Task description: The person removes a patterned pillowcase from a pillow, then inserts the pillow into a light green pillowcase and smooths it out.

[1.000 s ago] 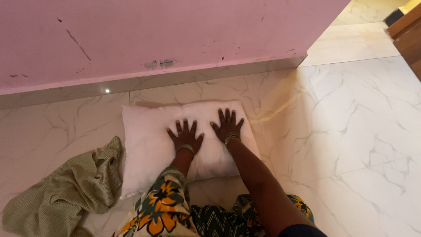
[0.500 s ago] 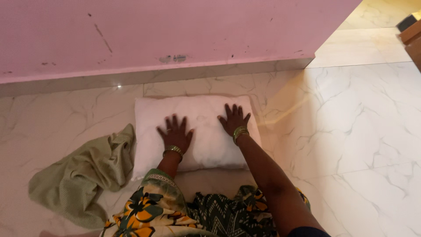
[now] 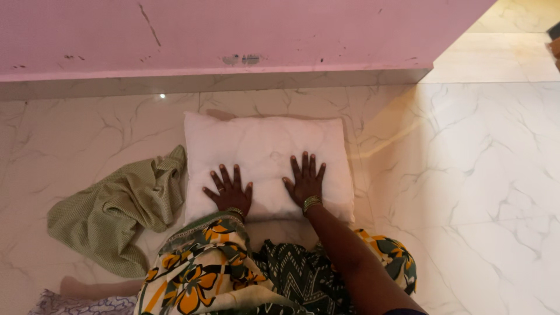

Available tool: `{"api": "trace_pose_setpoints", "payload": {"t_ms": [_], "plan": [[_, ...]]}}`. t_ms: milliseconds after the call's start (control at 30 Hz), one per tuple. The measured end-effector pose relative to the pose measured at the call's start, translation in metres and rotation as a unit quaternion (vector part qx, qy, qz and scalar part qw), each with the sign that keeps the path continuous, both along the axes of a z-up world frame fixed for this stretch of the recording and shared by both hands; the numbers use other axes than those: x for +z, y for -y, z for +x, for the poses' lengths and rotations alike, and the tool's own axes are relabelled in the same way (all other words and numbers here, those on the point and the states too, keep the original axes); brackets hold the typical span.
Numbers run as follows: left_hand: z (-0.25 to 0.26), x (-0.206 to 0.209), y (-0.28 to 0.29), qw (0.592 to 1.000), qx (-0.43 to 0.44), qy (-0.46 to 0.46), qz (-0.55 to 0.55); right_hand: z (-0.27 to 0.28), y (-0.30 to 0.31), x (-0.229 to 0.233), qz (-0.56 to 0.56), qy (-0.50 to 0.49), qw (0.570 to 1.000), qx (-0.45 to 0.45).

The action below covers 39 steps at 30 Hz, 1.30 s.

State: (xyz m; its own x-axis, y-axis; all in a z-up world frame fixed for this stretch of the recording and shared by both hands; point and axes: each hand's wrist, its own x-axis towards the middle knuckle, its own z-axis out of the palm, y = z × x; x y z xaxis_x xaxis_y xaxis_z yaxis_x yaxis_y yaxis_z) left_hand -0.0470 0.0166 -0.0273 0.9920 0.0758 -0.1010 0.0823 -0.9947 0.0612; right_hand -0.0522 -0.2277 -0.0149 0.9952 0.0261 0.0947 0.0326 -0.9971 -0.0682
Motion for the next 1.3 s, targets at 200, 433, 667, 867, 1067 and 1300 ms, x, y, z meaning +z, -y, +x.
{"api": "trace_pose_setpoints", "payload": {"t_ms": [200,433,667,867,1067,1300], "plan": [[0.045,0.023,0.003,0.988,0.006,-0.148,-0.033,0.038,-0.011,0.015,-0.027,-0.124,0.992,-0.011],[0.072,0.014,0.003,0.995,0.016,-0.074,-0.068,0.06,-0.004,0.011,-0.014,-0.095,0.995,-0.006],[0.006,-0.028,-0.01,0.969,-0.049,0.212,-0.113,0.02,0.004,-0.033,0.024,0.098,0.995,0.017],[0.038,0.002,-0.015,0.996,-0.025,0.022,-0.086,0.037,-0.001,-0.004,0.032,0.069,0.997,0.006],[0.047,0.003,-0.067,0.981,0.029,0.146,-0.123,0.025,-0.04,0.039,-0.004,0.028,0.999,0.045],[0.029,-0.004,-0.058,0.984,0.115,0.056,-0.122,0.013,-0.096,0.034,0.021,-0.016,0.977,0.212]]}}
